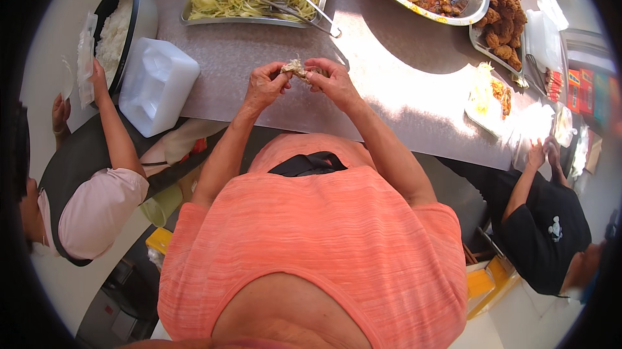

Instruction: The person assembles takeout meals by scooping rice into plastic containers, adding noodles and a meat dish with sauce using tongs and a ladle, and placing fried chicken pieces into the containers. The process is repeated for multiple containers on a stainless steel counter.

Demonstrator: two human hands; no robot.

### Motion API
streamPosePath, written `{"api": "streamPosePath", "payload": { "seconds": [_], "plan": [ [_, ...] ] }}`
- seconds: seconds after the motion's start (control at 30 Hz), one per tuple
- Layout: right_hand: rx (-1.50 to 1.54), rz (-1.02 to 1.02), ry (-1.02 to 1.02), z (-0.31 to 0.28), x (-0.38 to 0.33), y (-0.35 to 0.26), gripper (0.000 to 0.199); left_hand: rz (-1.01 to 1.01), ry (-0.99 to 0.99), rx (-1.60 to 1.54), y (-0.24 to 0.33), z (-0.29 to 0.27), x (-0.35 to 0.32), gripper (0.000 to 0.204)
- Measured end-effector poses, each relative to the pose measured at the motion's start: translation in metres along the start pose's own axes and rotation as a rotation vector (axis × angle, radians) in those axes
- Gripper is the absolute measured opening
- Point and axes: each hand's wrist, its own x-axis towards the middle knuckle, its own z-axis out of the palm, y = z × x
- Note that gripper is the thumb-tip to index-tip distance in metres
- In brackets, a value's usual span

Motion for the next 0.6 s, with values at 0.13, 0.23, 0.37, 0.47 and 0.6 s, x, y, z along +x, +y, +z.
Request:
{"api": "streamPosePath", "payload": {
  "seconds": [0.13,0.23,0.37,0.47,0.6],
  "plan": [
    [0.056,-0.023,-0.030,0.012,-0.009,0.011,0.032,0.036,0.043,-0.092,-0.022,-0.001,-0.002,0.018],
    [-0.192,-0.054,0.056,0.024,-0.017,0.012,0.030,0.062,-0.016,-0.012,-0.029,0.008,-0.013,0.026],
    [-0.214,-0.031,0.147,0.014,-0.022,0.029,0.023,0.122,-0.161,0.121,-0.035,0.018,-0.025,0.033],
    [-0.212,0.003,0.138,0.005,-0.024,0.029,0.020,0.314,-0.084,0.118,-0.029,0.031,-0.037,0.032],
    [-0.272,0.024,0.055,0.000,-0.028,0.015,0.019,0.026,-0.107,-0.128,-0.027,0.035,-0.044,0.032]
  ]
}}
